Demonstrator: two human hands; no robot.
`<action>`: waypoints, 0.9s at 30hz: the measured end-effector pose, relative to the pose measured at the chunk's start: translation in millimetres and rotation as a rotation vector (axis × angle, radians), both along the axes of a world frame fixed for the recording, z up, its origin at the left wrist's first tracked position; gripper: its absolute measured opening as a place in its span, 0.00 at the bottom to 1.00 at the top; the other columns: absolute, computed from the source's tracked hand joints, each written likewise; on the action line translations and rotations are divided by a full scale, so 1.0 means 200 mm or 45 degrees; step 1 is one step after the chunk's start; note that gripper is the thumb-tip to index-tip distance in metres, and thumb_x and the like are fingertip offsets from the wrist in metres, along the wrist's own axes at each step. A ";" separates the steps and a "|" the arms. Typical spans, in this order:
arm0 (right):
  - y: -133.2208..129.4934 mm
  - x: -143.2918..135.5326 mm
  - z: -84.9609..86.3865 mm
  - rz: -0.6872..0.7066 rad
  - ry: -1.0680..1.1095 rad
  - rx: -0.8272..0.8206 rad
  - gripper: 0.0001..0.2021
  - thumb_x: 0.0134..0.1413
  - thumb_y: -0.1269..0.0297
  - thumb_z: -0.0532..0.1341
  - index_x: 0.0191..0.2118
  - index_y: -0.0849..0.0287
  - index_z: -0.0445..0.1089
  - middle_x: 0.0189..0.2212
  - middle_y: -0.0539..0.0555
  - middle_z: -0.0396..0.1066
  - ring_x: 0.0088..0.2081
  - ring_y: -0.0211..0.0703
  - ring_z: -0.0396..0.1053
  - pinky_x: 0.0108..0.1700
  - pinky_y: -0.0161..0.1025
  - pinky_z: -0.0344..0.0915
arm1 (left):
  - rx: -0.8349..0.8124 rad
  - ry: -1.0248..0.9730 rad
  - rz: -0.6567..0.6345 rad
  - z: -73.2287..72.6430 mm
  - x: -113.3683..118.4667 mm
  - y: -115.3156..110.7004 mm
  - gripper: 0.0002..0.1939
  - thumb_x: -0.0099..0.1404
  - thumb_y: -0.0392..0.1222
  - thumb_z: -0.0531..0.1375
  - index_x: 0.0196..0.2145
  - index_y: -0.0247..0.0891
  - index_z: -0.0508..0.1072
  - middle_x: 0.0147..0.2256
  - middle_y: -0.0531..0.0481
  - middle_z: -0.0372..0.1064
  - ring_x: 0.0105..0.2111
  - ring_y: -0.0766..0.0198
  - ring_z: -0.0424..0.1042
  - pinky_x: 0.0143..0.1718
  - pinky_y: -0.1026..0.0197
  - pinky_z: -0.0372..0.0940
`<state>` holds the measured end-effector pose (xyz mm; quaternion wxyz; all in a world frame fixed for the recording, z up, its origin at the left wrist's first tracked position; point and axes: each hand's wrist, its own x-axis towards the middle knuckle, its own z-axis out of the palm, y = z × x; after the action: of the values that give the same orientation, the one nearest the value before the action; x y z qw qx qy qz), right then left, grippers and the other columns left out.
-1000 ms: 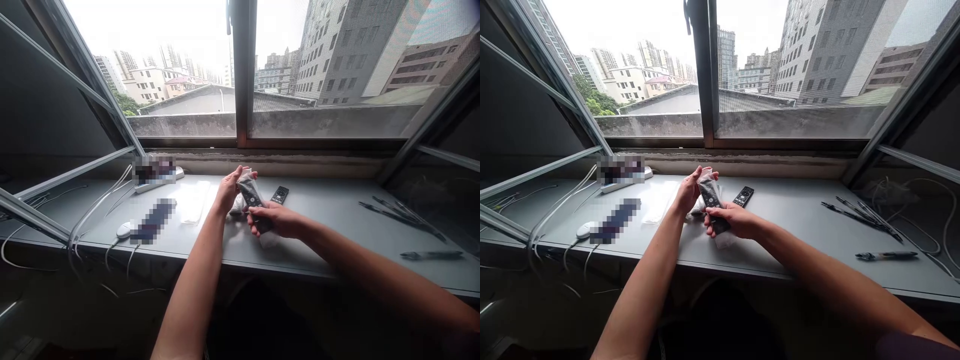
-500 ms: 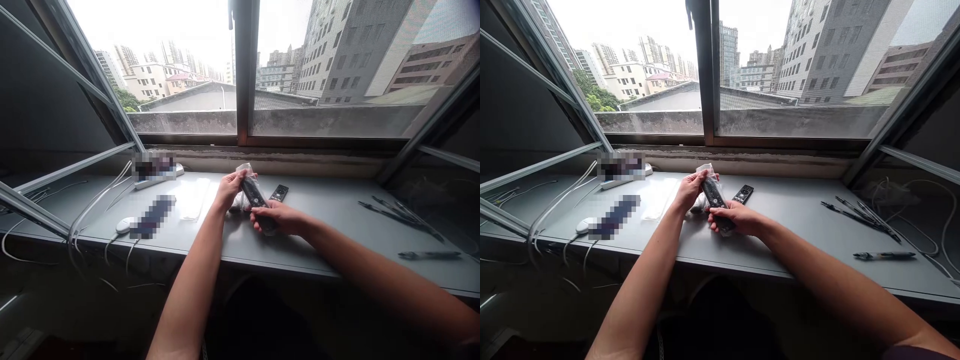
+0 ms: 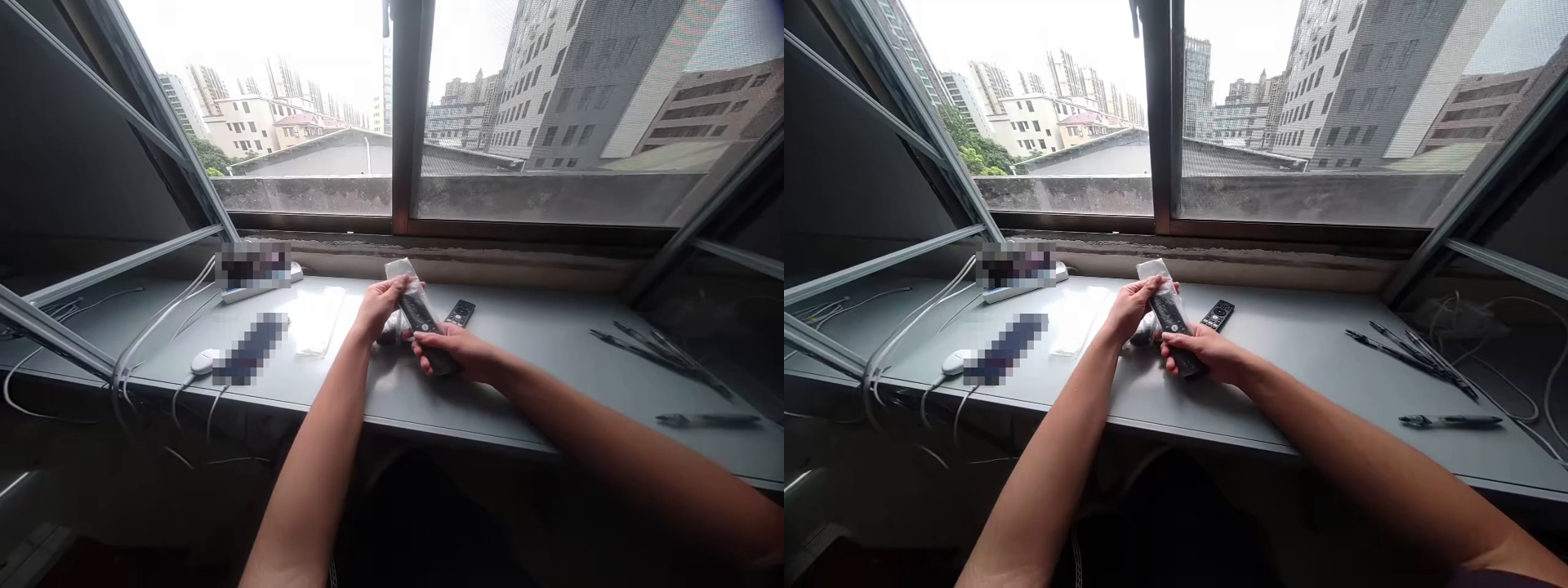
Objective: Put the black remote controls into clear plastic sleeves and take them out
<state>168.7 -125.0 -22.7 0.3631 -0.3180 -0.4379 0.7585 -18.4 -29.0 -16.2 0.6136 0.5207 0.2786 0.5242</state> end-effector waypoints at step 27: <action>-0.01 0.00 0.04 -0.037 0.021 0.074 0.18 0.61 0.58 0.75 0.49 0.62 0.75 0.36 0.57 0.81 0.26 0.39 0.75 0.25 0.33 0.72 | 0.049 0.028 -0.043 0.01 -0.02 -0.01 0.25 0.58 0.60 0.77 0.38 0.32 0.86 0.34 0.45 0.80 0.31 0.64 0.75 0.39 0.60 0.70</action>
<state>169.4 -126.5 -13.7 0.3866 -0.3074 -0.4524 0.7426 -22.1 -31.4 -14.1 0.6091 0.5429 0.2663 0.5132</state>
